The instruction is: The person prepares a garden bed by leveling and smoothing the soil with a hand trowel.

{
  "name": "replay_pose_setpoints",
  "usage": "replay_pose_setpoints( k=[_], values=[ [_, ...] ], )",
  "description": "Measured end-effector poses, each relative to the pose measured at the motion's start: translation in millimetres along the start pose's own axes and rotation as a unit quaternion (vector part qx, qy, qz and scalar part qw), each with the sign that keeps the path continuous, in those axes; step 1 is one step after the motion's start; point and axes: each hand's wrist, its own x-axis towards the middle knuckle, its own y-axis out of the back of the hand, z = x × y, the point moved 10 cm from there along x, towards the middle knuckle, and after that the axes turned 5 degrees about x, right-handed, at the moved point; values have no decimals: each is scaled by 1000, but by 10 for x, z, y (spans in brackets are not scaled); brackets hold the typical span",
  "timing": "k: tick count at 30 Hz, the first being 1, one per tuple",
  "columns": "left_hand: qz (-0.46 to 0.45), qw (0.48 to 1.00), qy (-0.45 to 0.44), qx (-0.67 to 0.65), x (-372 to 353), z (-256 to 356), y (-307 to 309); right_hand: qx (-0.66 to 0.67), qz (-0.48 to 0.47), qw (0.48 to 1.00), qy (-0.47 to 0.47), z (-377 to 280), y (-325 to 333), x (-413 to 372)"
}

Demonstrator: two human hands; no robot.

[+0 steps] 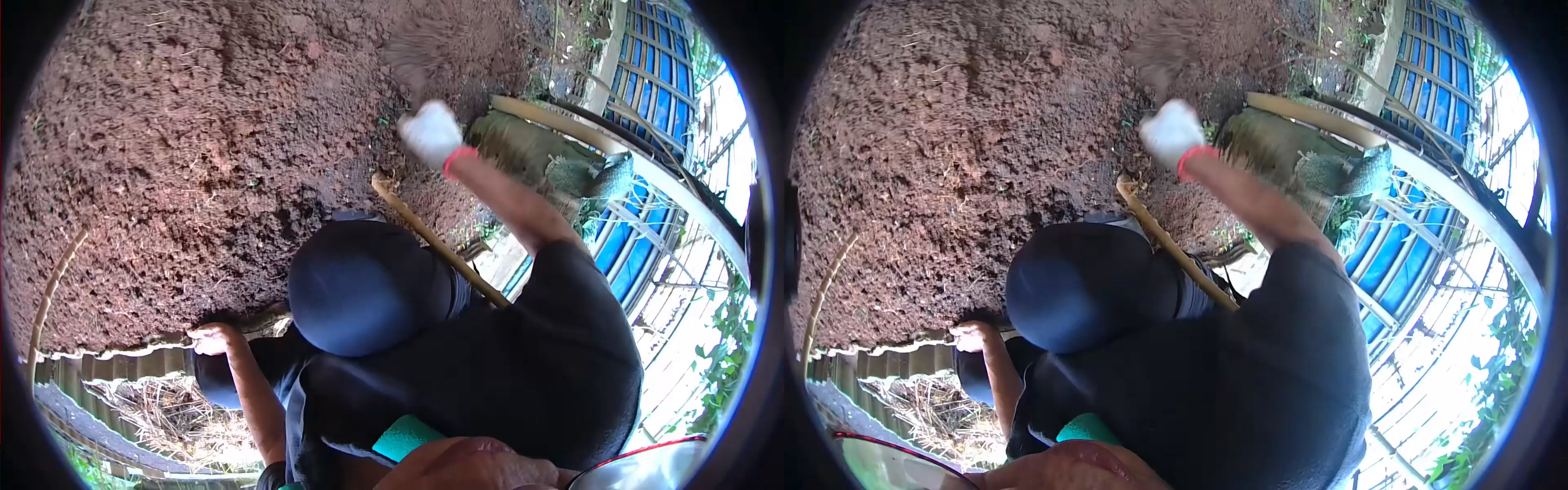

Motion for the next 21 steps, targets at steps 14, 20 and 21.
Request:
replay_pose_setpoints(
  k=[14, 20, 21],
  values=[
    [145, 988, -39, -38, -180, 204, 174, -268, -31, 928, 258, -202, 155, -697],
    [62, 991, 0, -115, -116, 80, 190, 86, 80, 992, 37, 721, 519, 97],
    [98, 991, -35, -86, -151, 103, 211, 40, 72, 995, 63, 849, 452, 100]
  ],
)
